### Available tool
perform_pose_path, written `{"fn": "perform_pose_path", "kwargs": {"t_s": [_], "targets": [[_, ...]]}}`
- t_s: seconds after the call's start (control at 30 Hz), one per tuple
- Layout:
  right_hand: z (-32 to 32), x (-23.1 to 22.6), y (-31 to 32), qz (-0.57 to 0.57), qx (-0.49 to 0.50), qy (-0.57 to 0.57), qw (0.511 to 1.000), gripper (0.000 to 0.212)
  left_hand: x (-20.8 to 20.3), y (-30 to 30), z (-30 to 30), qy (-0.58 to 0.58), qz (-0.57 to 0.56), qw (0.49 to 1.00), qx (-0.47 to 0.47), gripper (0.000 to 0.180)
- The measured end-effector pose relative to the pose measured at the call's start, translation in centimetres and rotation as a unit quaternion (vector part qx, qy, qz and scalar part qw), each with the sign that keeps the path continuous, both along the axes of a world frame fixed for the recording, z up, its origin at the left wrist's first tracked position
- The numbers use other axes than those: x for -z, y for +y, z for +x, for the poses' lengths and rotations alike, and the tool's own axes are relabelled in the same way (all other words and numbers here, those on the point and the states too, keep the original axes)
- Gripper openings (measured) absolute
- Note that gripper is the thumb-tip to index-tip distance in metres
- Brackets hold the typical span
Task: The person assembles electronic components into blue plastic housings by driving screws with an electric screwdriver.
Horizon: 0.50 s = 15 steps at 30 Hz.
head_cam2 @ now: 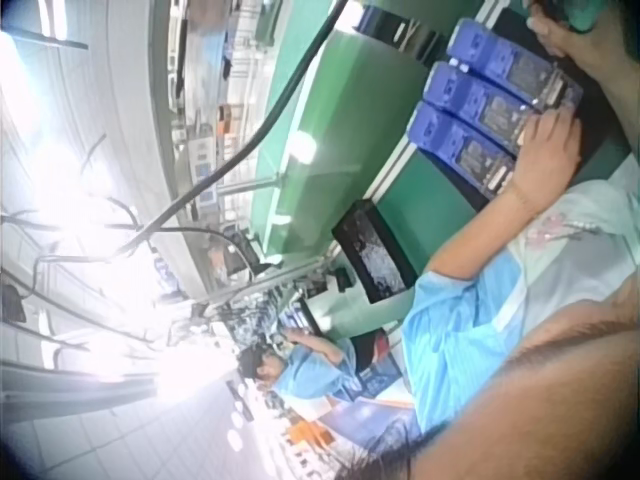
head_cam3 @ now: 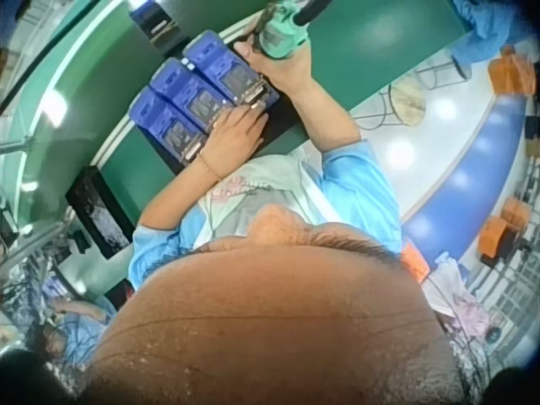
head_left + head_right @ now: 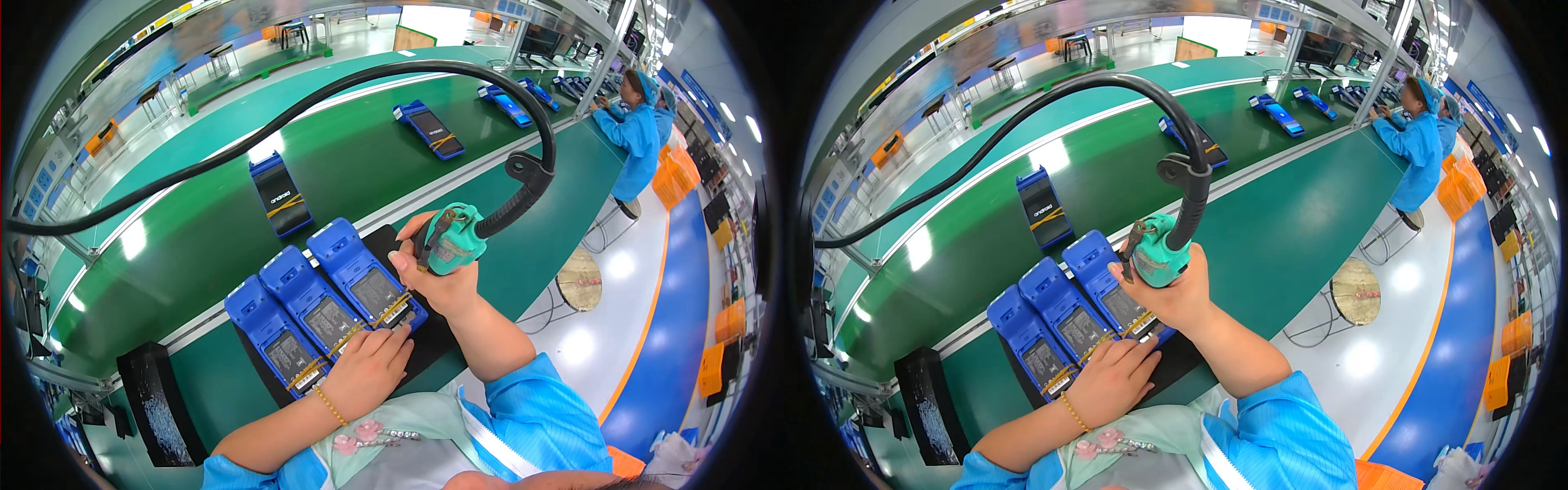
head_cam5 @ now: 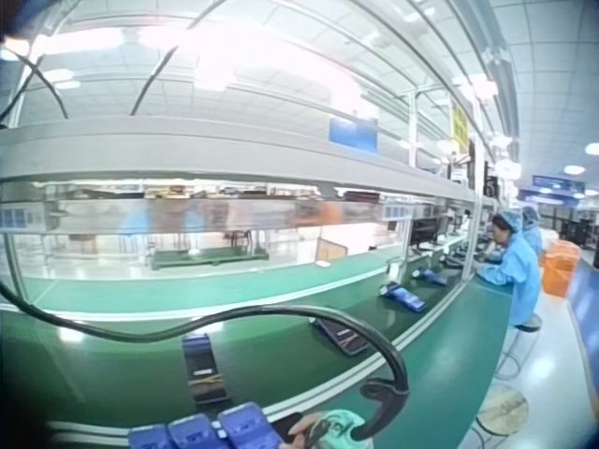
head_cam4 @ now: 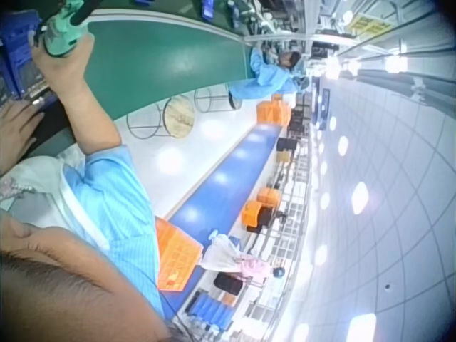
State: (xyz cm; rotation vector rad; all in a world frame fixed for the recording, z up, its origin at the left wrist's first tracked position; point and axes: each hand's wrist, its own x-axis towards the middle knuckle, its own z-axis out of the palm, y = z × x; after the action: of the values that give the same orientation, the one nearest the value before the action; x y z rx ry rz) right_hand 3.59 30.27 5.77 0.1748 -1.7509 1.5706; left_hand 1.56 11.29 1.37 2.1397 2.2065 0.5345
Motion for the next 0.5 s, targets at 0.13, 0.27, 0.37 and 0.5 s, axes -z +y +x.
{"fn": "perform_pose_path", "kwargs": {"t_s": [0.13,0.27,0.37,0.5], "targets": [[-0.11,0.08,-0.04,0.017,0.002,-0.009,1.0,0.028,0.13,-0.11,-0.08,0.004,0.001,1.0,-0.002,0.049],[-0.26,0.55,0.08,0.063,0.016,0.006,0.998,0.029,0.02,-0.19,-0.01,0.007,0.0,1.0,-0.001,0.048],[-0.11,0.27,-0.09,0.048,0.011,-0.014,0.999,0.03,0.03,-0.26,0.02,0.008,0.001,1.0,-0.001,0.048],[0.01,0.05,-0.16,0.037,-0.005,-0.014,0.999,0.03,0.01,-0.25,0.05,0.003,-0.001,1.0,-0.001,0.048]]}}
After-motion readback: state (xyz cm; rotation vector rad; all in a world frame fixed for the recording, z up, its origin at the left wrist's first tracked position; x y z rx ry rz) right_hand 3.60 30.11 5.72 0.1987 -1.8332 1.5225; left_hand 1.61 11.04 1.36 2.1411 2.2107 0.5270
